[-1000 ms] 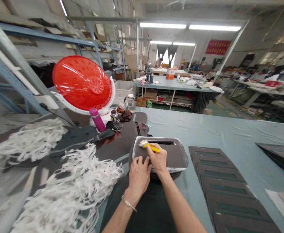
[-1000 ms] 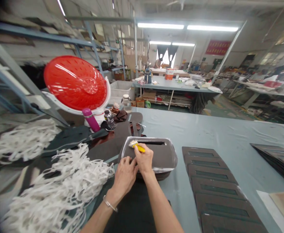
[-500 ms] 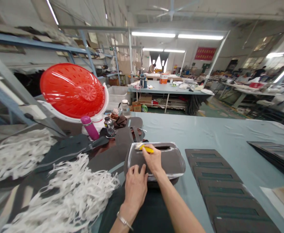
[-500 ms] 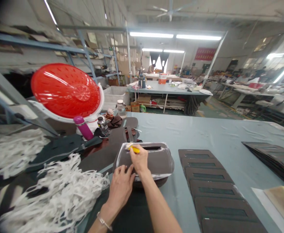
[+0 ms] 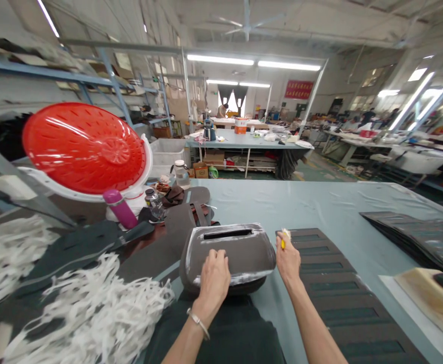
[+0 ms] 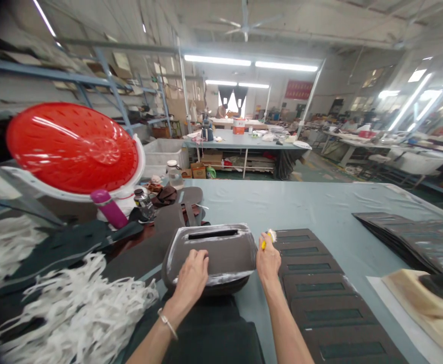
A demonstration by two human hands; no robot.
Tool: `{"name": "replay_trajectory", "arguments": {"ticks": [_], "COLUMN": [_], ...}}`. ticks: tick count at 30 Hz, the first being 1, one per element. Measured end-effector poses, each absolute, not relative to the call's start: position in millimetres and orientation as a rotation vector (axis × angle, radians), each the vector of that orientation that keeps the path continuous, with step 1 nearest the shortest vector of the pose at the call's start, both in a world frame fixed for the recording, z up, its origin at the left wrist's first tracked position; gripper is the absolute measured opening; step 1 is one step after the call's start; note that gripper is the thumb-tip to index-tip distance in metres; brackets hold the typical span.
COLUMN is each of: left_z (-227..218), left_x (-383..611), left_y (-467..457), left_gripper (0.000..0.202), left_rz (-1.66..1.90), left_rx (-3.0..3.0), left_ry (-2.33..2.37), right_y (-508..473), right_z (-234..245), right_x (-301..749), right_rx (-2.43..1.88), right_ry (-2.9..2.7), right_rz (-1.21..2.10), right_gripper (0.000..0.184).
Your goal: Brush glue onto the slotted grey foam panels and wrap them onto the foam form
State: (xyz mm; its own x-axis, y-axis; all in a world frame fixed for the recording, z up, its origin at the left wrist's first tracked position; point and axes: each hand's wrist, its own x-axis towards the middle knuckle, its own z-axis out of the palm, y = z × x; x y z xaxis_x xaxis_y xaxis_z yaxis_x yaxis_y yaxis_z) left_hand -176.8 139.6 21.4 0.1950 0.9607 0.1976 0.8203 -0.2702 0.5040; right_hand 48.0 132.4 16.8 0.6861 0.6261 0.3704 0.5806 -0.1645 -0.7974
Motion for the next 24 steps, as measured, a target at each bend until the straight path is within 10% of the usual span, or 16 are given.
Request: {"name": "replay_trajectory", "arguments": {"ticks": [13, 24], "left_z": [31, 140], "left_x": [-84, -220], "left_y": [182, 74], "left_gripper": [0.032, 0.035], "left_rz": [0.996, 0.992], "left_rx": [1.12, 0.795], "left_ry": [0.948, 0.536], "right_y": [107, 106], "right_z": [19, 10], "right_x": [13, 9], "right_rx": [-1.404, -1.256], "right_ry": [-0.965, -0.859], "right_rz": [0.452, 0.762], "right_gripper": [0.037, 0.037]}}
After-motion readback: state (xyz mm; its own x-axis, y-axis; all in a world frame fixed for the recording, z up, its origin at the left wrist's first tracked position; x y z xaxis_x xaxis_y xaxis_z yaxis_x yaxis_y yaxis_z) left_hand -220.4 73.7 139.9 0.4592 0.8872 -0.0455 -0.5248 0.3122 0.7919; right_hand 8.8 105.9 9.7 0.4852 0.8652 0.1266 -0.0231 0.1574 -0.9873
